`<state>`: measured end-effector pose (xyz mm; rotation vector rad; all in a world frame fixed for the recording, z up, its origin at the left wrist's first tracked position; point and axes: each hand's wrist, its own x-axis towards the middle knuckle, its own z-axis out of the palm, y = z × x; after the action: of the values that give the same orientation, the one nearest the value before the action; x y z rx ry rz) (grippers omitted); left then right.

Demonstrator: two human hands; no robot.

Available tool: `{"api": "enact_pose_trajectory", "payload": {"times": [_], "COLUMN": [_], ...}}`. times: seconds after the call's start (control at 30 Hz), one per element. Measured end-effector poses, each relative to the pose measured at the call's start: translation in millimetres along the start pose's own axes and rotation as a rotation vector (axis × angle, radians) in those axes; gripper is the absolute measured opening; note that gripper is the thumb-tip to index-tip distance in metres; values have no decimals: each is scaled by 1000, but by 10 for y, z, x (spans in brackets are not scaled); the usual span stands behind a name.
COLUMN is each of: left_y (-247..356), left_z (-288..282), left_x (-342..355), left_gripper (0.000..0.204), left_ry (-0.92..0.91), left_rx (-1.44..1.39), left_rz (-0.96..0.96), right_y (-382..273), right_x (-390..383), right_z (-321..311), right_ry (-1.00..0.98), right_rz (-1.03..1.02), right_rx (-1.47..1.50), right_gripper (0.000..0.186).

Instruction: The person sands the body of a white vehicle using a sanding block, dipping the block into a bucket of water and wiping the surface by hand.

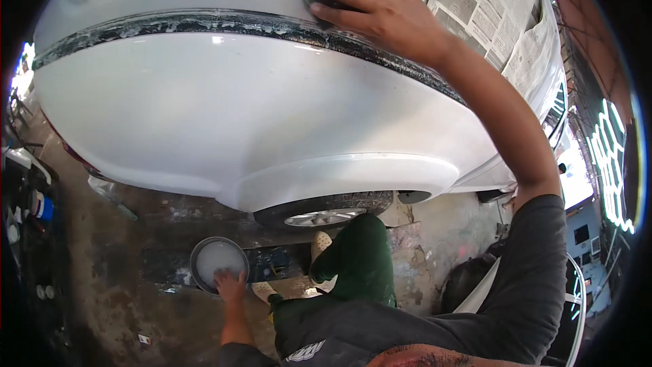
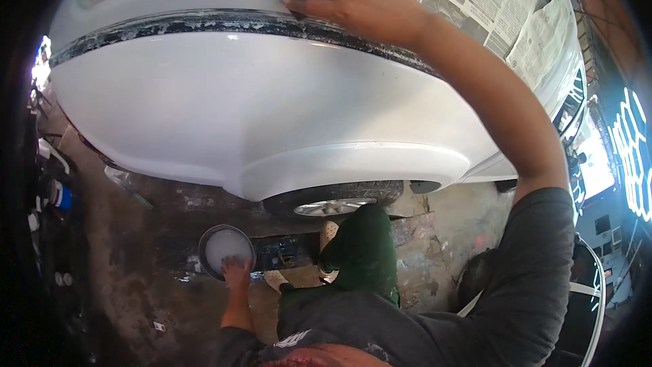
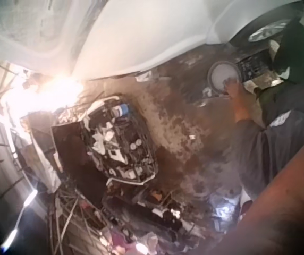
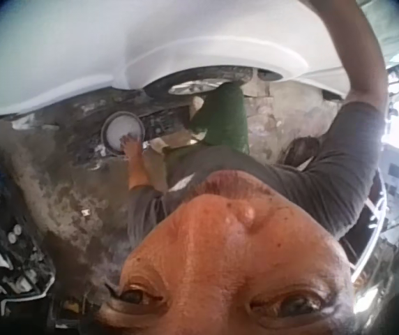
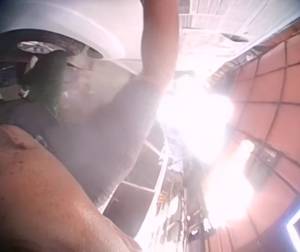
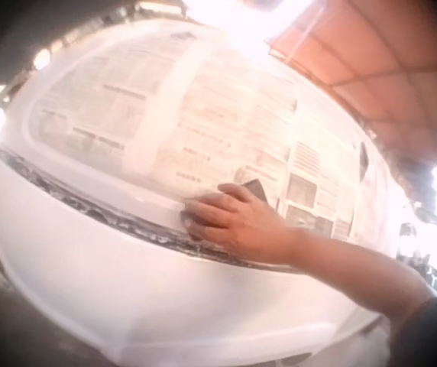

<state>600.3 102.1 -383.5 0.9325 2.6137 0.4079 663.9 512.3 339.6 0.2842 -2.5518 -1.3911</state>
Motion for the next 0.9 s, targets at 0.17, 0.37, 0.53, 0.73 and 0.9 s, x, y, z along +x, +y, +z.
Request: {"api": "enact_pose_trajectory", "payload": {"times": [0.17, 0.37, 0.53, 0.73, 0.9], "left_y": [-253, -251, -342, -397, -426], "left_z": [-11, -269, -330, -251, -366], "left_x": [74, 257, 223, 260, 222], "left_gripper": [61, 46, 37, 33, 31], "left_ry": [113, 76, 114, 179, 108], "left_rx": [-44, 65, 81, 92, 89], "left_rz": [32, -32, 21, 59, 2], "right_y": [171, -2, 115, 4, -59], "right_x": [-83, 908, 126, 1139, 760], "right_z": [19, 16, -8, 23, 146], "right_ry": [-42, 246, -16, 162, 186], "right_rz": [-117, -123, -113, -134, -67], "right_rx": [-119, 159, -119, 136, -43], "right_gripper": [50, 24, 50, 29, 38]}}
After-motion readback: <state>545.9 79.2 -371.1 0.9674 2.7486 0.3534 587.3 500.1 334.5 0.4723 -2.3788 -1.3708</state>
